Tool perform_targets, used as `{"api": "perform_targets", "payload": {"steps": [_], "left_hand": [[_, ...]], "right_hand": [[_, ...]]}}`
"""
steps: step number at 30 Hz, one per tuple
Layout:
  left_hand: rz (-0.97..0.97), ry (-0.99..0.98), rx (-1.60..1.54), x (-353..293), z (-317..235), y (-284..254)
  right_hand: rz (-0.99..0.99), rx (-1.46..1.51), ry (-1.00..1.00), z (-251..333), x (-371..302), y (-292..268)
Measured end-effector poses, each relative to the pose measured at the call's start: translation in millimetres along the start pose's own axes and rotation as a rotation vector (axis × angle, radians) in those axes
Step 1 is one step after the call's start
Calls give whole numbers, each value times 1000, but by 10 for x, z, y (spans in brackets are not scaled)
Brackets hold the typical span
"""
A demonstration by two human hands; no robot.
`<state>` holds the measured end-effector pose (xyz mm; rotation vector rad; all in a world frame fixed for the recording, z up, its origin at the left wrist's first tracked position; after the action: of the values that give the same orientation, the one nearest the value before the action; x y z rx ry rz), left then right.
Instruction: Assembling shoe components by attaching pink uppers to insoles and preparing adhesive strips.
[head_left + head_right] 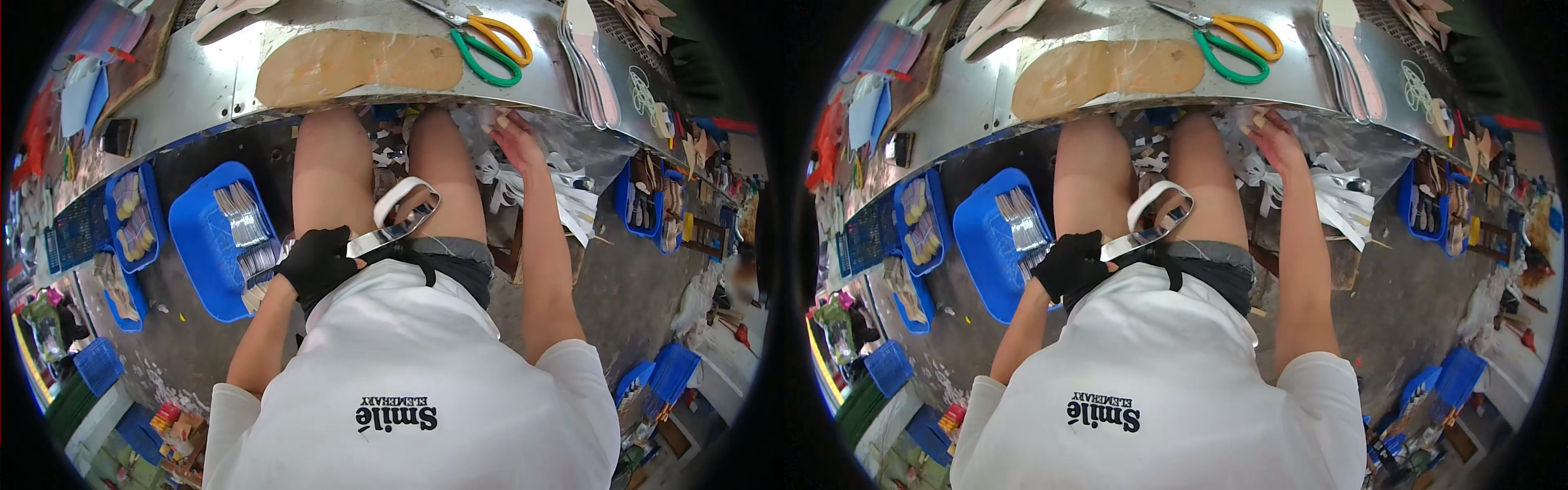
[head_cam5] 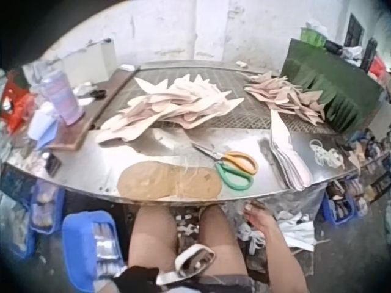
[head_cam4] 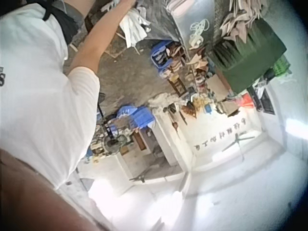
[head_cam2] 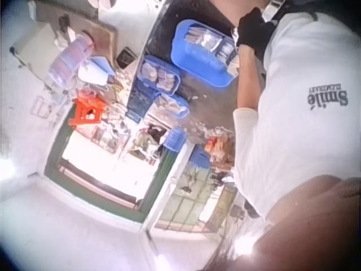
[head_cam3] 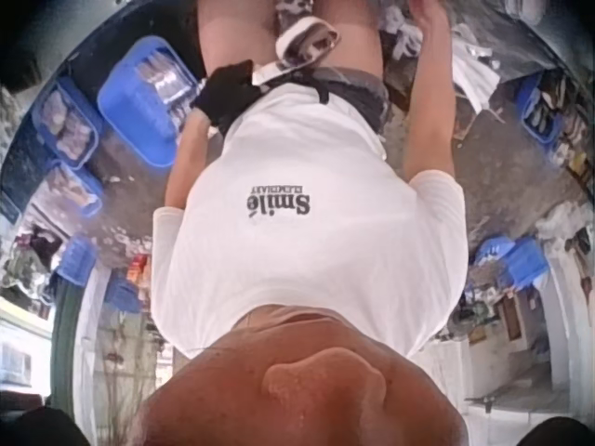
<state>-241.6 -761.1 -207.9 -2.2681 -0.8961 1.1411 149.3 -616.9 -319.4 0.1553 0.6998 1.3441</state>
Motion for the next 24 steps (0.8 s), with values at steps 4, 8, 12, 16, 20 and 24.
{"api": "perform_targets", "payload": {"steps": [4, 8, 12, 16, 20, 24], "left_hand": [[-61, 44, -45, 26, -56, 7], [-1, -3, -11, -4, -6, 13], [-23, 57, -31, 81, -24, 28], [-93, 159, -38, 124, -345, -127], [-173, 154, -372, -22, -595, -509], [-682, 108, -151, -225, 207, -1185]], "right_hand": [[-187, -1816, -35, 2, -36, -140], [-294, -1741, -162, 77, -384, 318], [-147, -1492, -451, 72, -584, 811], [246, -1510, -243, -422, -835, 1566], [-150, -1133, -209, -26, -700, 954], [-560, -741, -371, 1310, -1246, -932]]}}
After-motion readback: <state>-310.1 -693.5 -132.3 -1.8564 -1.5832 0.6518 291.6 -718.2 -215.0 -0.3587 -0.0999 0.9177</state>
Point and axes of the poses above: each hand's wrist, its own x-axis towards the middle knuckle, its own y-axis out of the palm, z = x × y, the point moved 5 cm from there along x, towards the middle knuckle, and after that the axes turned 11 degrees about x, right-handed, at the moved point
